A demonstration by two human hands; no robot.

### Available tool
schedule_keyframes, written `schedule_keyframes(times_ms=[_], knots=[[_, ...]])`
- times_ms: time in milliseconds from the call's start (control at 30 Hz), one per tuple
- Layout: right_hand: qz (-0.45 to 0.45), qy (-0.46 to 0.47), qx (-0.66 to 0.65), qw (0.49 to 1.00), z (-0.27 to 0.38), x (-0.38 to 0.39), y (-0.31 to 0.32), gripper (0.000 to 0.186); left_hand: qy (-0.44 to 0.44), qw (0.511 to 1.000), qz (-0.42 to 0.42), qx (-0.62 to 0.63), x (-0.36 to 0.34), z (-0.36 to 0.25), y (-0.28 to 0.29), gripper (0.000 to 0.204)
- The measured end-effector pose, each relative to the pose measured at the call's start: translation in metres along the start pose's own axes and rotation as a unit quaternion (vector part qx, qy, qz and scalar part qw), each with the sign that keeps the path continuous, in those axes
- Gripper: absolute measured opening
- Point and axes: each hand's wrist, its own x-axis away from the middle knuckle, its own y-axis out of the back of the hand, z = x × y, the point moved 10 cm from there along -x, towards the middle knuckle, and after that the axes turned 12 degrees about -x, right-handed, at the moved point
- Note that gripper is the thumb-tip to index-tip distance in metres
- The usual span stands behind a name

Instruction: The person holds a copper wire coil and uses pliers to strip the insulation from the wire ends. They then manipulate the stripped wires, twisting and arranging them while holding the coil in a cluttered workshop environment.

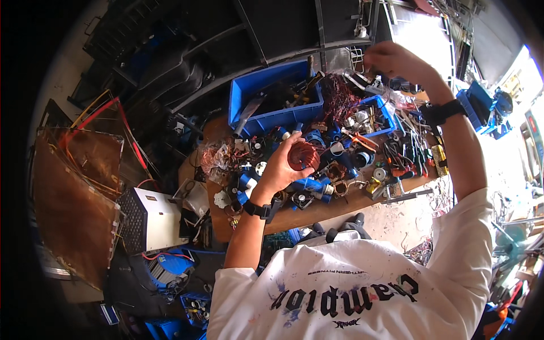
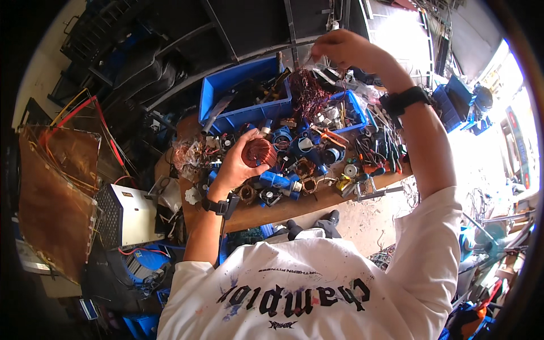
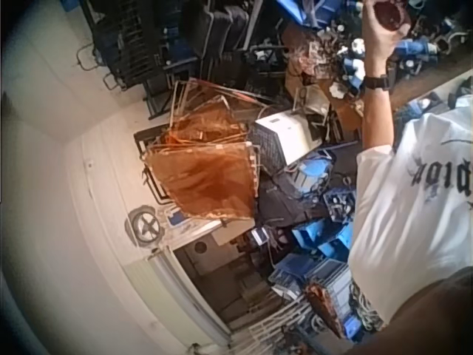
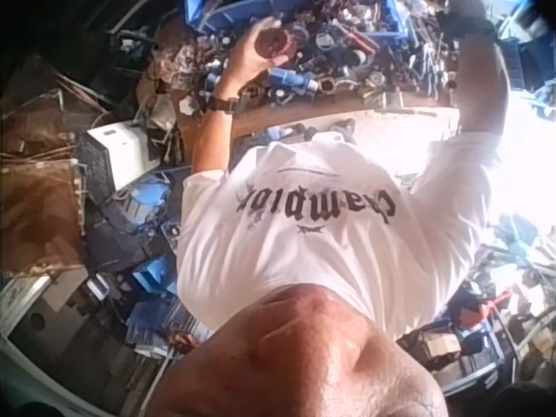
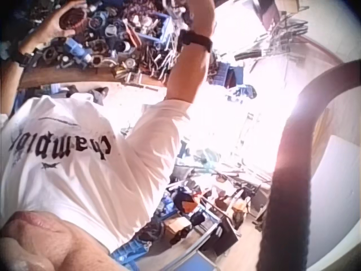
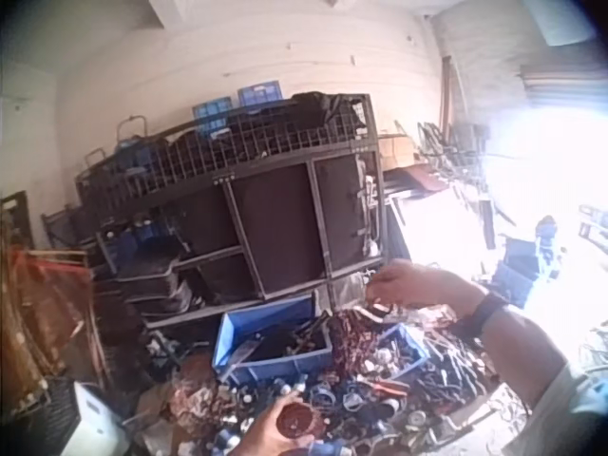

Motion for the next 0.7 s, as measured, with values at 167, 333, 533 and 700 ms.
schedule_keyframes(times_ms=[167,333,533,700], knots=[[-0.108,-0.004,-0.133,0.985,-0.033,0.007,0.015,0.029,0.001,0.989,-0.07,0.126,0.008,-0.009,0.009,0.117],[-0.122,0.005,-0.369,0.922,-0.054,0.004,0.036,0.02,0.03,0.965,-0.078,0.247,0.016,0.014,0.007,0.092],[-0.243,0.151,-0.607,0.742,-0.073,0.016,0.075,0.022,0.106,0.892,-0.152,0.412,0.02,0.016,0.019,0.043],[-0.335,0.244,-0.673,0.612,-0.135,0.04,0.071,0.027,0.106,0.748,-0.264,0.599,0.021,0.038,0.027,0.053]])
